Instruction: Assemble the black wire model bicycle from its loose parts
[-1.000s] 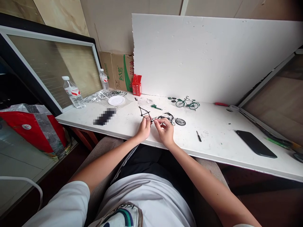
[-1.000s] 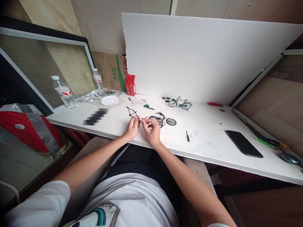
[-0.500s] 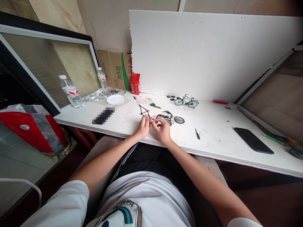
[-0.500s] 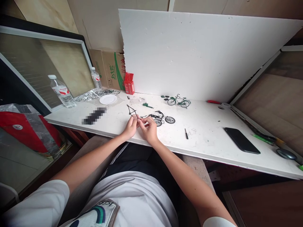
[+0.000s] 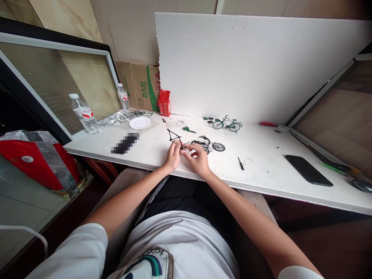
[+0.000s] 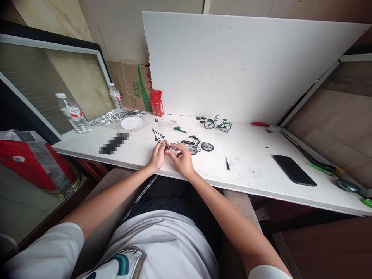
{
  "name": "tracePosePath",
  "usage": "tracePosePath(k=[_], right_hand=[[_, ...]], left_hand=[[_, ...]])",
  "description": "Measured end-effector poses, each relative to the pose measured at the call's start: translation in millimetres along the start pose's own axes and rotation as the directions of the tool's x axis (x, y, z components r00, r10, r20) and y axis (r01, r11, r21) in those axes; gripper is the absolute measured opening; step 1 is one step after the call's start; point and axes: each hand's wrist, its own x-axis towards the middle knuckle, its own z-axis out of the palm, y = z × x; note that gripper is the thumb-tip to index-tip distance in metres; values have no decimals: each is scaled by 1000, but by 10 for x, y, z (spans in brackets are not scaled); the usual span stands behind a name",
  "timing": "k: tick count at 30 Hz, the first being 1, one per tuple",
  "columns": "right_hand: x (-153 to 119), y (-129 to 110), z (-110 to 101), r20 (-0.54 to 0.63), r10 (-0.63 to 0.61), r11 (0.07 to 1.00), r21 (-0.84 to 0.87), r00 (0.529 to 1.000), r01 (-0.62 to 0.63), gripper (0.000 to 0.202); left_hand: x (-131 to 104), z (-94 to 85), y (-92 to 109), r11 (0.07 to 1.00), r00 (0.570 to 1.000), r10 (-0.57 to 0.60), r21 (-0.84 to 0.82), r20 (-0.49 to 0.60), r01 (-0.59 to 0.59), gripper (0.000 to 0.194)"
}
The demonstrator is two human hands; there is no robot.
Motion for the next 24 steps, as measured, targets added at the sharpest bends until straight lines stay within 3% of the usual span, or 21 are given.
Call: tracePosePath(k=[4,6,18,24], right_hand=[[-21,-54,14,60,4,999,53,998,-8,39],[-28,-63,23,77,17,997,78,997,-23,39],[-40,-1,42,106,5,996,85,994,-15,37],[68,-10,-127,210,-105,994,30,972,101,45]], left_hand=[[66,-61,52,948,964,-254,-179,76,264,17],[83,-87,74,912,938,-309,-232,157,339,14],[70,-97,84,896,934,-271,-294,234,334,11],[84,-98,80,900,934,-323,-257,151,353,17]])
